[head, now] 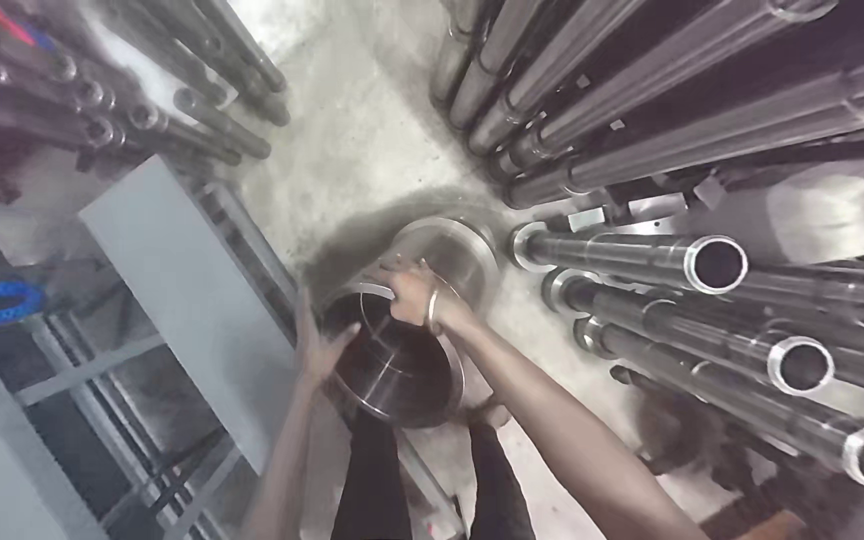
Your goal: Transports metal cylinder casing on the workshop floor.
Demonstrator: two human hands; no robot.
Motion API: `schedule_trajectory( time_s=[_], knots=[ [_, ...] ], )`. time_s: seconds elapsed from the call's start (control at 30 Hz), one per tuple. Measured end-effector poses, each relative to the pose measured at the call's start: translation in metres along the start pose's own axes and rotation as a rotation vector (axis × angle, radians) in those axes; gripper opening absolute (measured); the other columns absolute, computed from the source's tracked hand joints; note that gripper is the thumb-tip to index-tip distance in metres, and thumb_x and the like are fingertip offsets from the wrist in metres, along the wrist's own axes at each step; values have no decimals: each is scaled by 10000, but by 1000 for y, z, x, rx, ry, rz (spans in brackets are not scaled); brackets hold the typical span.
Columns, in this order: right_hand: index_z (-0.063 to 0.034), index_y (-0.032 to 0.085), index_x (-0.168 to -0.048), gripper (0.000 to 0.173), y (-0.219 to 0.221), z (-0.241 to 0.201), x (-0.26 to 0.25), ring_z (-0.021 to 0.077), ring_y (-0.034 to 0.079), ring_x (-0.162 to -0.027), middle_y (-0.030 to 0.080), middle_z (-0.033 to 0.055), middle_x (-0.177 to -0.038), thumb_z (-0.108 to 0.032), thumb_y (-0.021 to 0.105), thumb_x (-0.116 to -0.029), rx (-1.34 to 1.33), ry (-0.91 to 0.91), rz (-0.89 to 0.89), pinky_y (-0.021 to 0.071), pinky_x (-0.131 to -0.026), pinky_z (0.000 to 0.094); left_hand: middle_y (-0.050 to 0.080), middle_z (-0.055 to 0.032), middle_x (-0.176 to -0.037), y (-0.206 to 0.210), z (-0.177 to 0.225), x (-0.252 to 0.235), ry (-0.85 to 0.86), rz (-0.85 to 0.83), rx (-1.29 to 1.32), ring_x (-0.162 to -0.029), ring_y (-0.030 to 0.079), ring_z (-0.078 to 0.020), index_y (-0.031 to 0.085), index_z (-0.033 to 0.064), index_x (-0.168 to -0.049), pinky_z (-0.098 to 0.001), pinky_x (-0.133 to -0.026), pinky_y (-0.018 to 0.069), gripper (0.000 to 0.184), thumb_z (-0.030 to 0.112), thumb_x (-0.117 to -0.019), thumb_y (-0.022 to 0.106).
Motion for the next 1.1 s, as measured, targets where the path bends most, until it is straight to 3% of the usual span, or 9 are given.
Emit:
schedule_trajectory(
  time_s=[0.07, 0.17, 0.27, 0.37, 0.43, 0.5, 0.6, 0.87, 1.1],
  knots=[
    [-339, 503, -1516, 759, -2, -11, -18, 370, 452, -1423, 517, 72, -1536, -121, 709, -818, 60, -68, -23, 356, -1076, 730, 331, -136, -1656, -1, 29, -56, 154, -174, -128, -1525, 331, -277, 351, 124, -1602, -503, -1224, 338, 1084, 634, -761, 808],
    [-277, 573, -1450, 628, -17, -19, -26, 367, 564, -1303, 611, 109, -1416, -166, 701, -845, 121, -82, 3, 439, -1002, 696, 671, -60, -1361, 10, 48, -86, 105, -334, -37, -1268, 626, -158, 640, 152, -1398, -403, -1126, 476, 507, 283, -924, 763],
    [-319, 337, -1608, 779, -26, -2, 29, 350, 203, -1567, 260, 101, -1691, -543, 652, -931, 34, 84, 230, 206, -1207, 685, 706, -54, -1306, 8, 40, -82, -4, -276, 32, -1213, 664, -158, 662, 167, -1378, -397, -1096, 501, 425, 261, -966, 713],
    [-178, 408, -1583, 1044, 22, 53, 107, 331, 264, -1552, 311, 144, -1666, -794, 657, -778, -259, 194, 767, 266, -1237, 598, 715, -80, -1280, 8, 40, -79, 8, -196, 93, -1196, 674, -161, 666, 121, -1365, -388, -1085, 513, 436, 302, -971, 711],
    [-114, 393, -1584, 999, 69, 84, 119, 304, 258, -1557, 308, 150, -1667, -649, 736, -813, -466, 233, 939, 256, -1263, 536, 731, -91, -1238, 7, 45, -79, -3, -127, 120, -1161, 689, -140, 677, 77, -1331, -358, -1068, 526, 433, 304, -965, 723],
    [-97, 461, -1547, 731, 73, 92, 114, 321, 312, -1536, 380, 147, -1633, -343, 685, -895, -460, 203, 1066, 261, -1250, 564, 741, -89, -1201, 8, 52, -82, -35, -94, 133, -1126, 696, -113, 691, 49, -1288, -328, -1047, 536, 397, 282, -970, 723],
    [-157, 521, -1518, 816, 44, 82, 103, 344, 401, -1488, 444, 113, -1602, 15, 557, -721, -362, 174, 1088, 352, -1180, 612, 749, -91, -1128, 4, 48, -88, -125, -37, 137, -1069, 702, -107, 710, 18, -1194, -330, -1006, 553, 339, 266, -964, 730],
    [-267, 537, -1509, 828, -33, 57, 56, 347, 420, -1476, 455, 113, -1594, 41, 597, -743, -251, 142, 903, 367, -1181, 587, 739, -97, -1035, -11, 27, -113, -306, 83, 151, -963, 701, -134, 707, 1, -1122, -378, -917, 569, 339, 303, -968, 721],
    [-312, 488, -1536, 805, -99, 30, 1, 343, 344, -1519, 408, 109, -1624, 29, 589, -814, -194, 144, 572, 305, -1203, 603, 723, -138, -1116, -18, 17, -114, -467, 160, 274, -1041, 687, -170, 665, -31, -1193, -398, -963, 549, 388, 308, -1003, 677]
  ],
)
Point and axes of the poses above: each hand's wrist, its own x-axis away from the middle knuckle, its own y-axis out of the palm, z = x × y, the point moved 7 cm from there along -x, towards the middle knuckle
